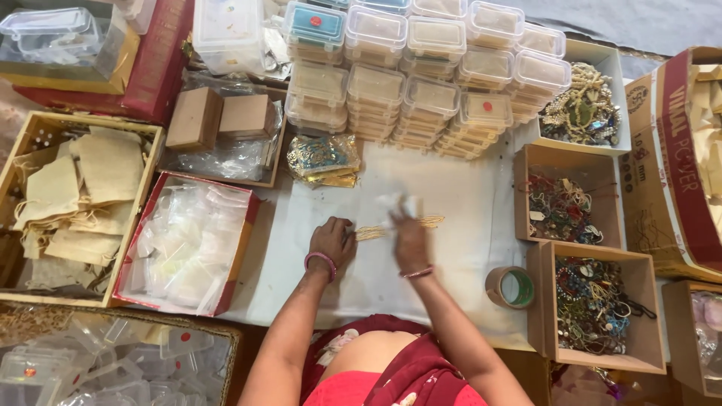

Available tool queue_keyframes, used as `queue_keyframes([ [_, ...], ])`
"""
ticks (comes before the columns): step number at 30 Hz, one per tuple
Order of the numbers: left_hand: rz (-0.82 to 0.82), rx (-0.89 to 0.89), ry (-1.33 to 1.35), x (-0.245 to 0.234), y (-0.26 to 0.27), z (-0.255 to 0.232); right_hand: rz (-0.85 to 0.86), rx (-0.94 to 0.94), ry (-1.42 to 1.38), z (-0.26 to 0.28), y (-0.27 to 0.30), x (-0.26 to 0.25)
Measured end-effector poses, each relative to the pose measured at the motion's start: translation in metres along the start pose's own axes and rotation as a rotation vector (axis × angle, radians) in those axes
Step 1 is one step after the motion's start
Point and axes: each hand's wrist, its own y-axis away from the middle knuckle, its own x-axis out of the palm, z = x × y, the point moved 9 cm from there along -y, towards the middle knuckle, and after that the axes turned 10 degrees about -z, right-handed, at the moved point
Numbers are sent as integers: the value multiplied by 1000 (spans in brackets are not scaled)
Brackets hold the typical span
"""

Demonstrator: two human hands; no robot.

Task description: The person picks up a gold-colored necklace from a box and wipes it with a white cloth on a table. She then places the necklace into a small plastic bag and puts the bag into a beige pouch. Finally, she wipes the table surface with the cloth.

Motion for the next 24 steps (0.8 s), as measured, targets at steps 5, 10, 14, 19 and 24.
queue_keyframes([
  [5, -51, 22, -63, 0, 1, -2, 199, -274, 284, 94, -4, -18],
  [10, -6, -31, -103, 1, -2, -7, 197, -123, 534, 5, -7, -45],
  [14, 60, -68, -122, 2, 1, -5, 3, 79, 413, -33, -16, -72],
  [19, 20, -115, -66, -6, 0, -6, -19, -89, 165, 53, -16, -44],
  [24, 14, -48, -91, 5, 4, -1, 133, -379, 315, 107, 9, -27],
])
